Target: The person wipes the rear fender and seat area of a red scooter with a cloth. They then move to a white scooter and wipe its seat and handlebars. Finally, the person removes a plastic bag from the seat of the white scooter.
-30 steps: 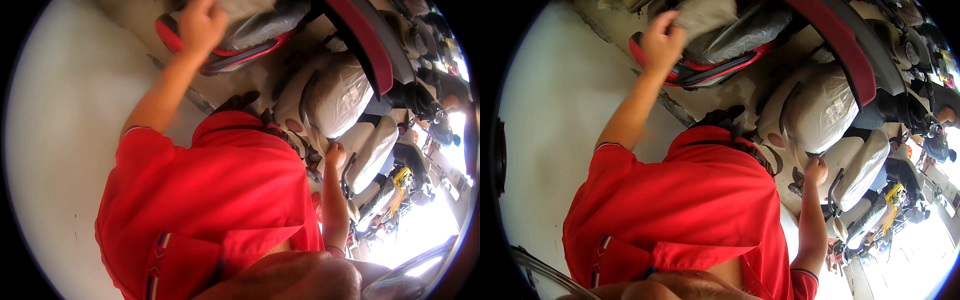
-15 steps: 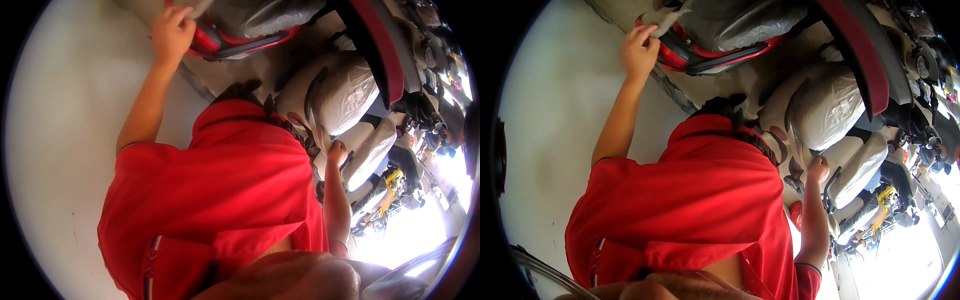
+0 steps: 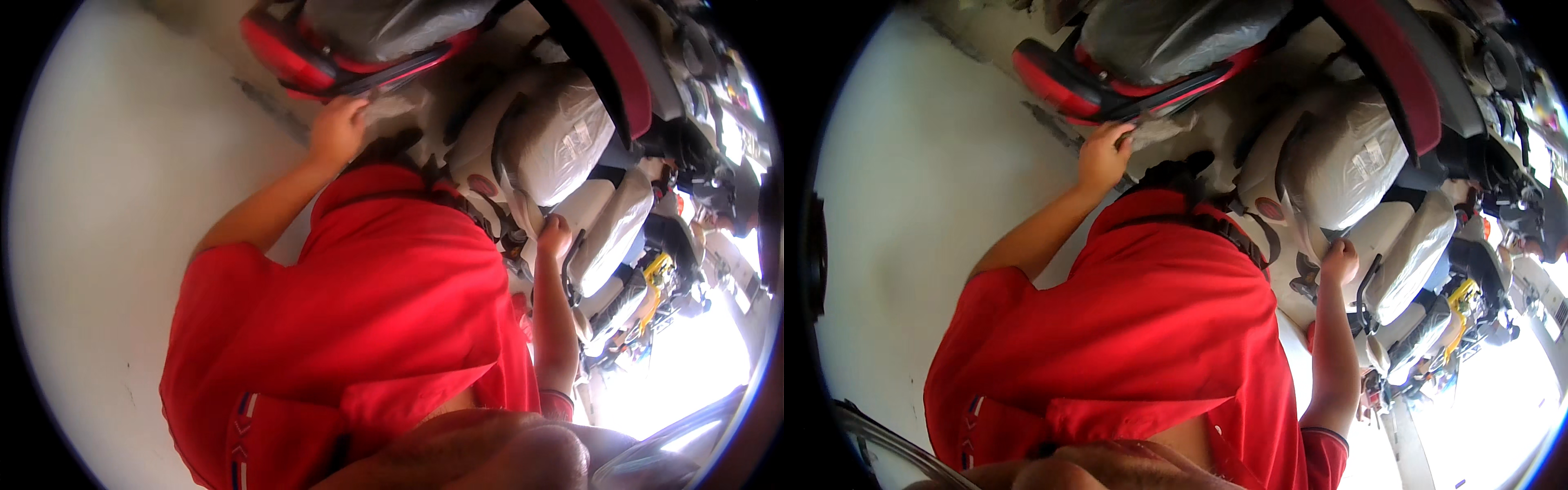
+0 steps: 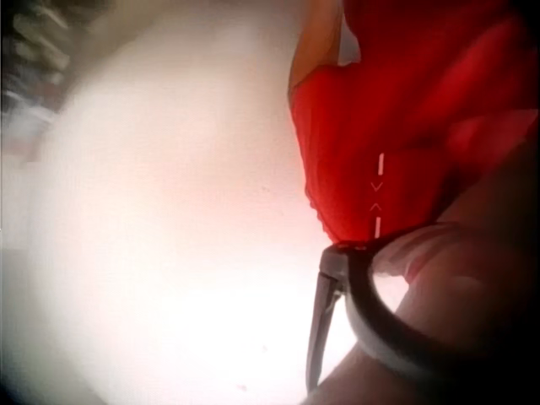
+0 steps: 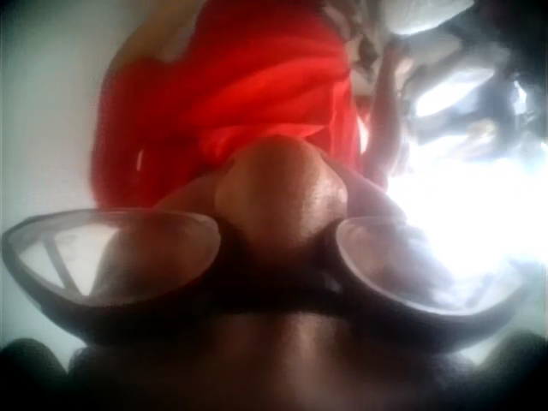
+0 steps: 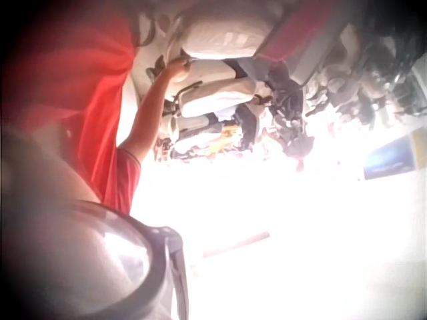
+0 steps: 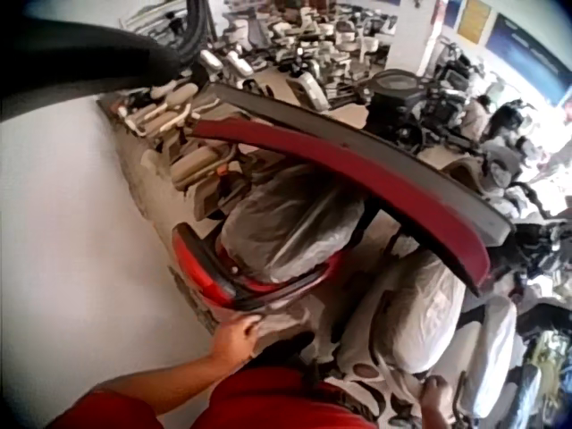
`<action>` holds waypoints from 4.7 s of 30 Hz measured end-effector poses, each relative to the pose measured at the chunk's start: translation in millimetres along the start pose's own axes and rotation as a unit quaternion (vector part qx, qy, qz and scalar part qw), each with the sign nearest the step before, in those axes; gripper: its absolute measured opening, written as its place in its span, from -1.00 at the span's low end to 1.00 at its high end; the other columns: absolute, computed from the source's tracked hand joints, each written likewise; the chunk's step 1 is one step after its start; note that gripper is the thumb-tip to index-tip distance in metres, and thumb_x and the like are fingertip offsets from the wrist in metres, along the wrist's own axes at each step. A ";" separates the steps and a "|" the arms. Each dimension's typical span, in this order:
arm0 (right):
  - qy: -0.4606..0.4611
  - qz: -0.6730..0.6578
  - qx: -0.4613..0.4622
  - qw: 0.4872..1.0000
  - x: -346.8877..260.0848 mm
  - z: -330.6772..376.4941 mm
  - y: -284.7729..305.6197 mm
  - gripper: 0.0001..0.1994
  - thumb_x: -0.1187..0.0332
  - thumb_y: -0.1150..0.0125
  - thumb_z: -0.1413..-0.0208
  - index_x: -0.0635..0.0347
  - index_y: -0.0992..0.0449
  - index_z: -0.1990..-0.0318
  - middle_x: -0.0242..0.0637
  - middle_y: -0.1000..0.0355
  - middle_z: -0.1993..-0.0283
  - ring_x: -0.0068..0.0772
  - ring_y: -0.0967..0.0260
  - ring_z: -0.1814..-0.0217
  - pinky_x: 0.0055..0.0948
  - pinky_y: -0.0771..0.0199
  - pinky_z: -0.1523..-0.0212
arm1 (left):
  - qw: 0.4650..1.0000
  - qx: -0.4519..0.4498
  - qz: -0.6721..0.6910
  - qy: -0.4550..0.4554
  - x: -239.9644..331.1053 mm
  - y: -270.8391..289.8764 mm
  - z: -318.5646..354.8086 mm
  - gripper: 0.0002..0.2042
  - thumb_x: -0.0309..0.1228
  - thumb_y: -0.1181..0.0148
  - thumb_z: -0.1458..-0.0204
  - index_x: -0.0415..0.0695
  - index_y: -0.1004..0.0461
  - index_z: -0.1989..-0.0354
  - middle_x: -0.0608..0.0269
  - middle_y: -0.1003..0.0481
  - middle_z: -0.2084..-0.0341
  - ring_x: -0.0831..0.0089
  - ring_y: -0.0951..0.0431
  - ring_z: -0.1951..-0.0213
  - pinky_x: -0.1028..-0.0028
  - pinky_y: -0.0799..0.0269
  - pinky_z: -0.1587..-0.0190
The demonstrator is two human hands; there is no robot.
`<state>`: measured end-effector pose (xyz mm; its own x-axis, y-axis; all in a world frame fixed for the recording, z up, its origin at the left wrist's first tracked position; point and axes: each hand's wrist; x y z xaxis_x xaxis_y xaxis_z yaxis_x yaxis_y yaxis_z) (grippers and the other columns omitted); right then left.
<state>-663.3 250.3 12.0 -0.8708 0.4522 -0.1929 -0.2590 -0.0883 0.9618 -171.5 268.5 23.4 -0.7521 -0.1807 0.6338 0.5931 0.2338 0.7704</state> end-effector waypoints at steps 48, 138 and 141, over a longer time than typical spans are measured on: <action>-0.046 -0.099 0.034 0.993 -44.2 18.3 14.6 -0.74 0.20 -0.08 0.15 0.18 -0.57 0.59 -0.08 -0.49 0.52 0.00 -0.46 0.39 -0.13 -0.42 0.18 | 0.847 -0.346 0.258 -0.312 210.6 -234.1 17.1 -0.79 -0.40 -0.03 0.09 -0.25 -0.35 0.30 -0.15 -0.40 0.41 -0.20 -0.39 0.31 0.08 -0.32 0.26; -0.213 -0.250 -0.060 0.943 -12.0 141.3 -3.7 -0.67 0.15 -0.18 -0.06 0.19 -0.62 0.16 -0.06 -0.55 0.14 -0.05 -0.50 0.07 -0.23 -0.45 0.01 | 0.807 -0.371 0.190 -0.419 216.8 -243.8 0.9 -0.82 -0.33 -0.07 0.07 -0.18 -0.36 0.39 -0.09 -0.44 0.46 -0.16 -0.44 0.35 -0.01 -0.34 0.30; -0.217 -0.268 -0.053 0.937 -2.1 135.9 -5.2 -0.67 0.14 -0.17 -0.06 0.18 -0.62 0.17 -0.05 -0.55 0.16 -0.04 -0.50 0.09 -0.22 -0.45 0.02 | 0.795 -0.318 0.165 -0.490 192.3 -282.1 2.1 -0.83 -0.34 -0.07 0.07 -0.17 -0.35 0.40 -0.10 -0.44 0.45 -0.16 -0.44 0.35 -0.01 -0.34 0.30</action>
<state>-603.3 370.4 33.8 -0.3578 0.7735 -0.5231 -0.6706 0.1770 0.7204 -484.1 169.8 -72.3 -0.2028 0.6938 0.6910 0.5962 -0.4723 0.6492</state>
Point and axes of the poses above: each hand's wrist, its own z-axis away from the middle knuckle, its own y-axis out of the back of the hand, x = y × z
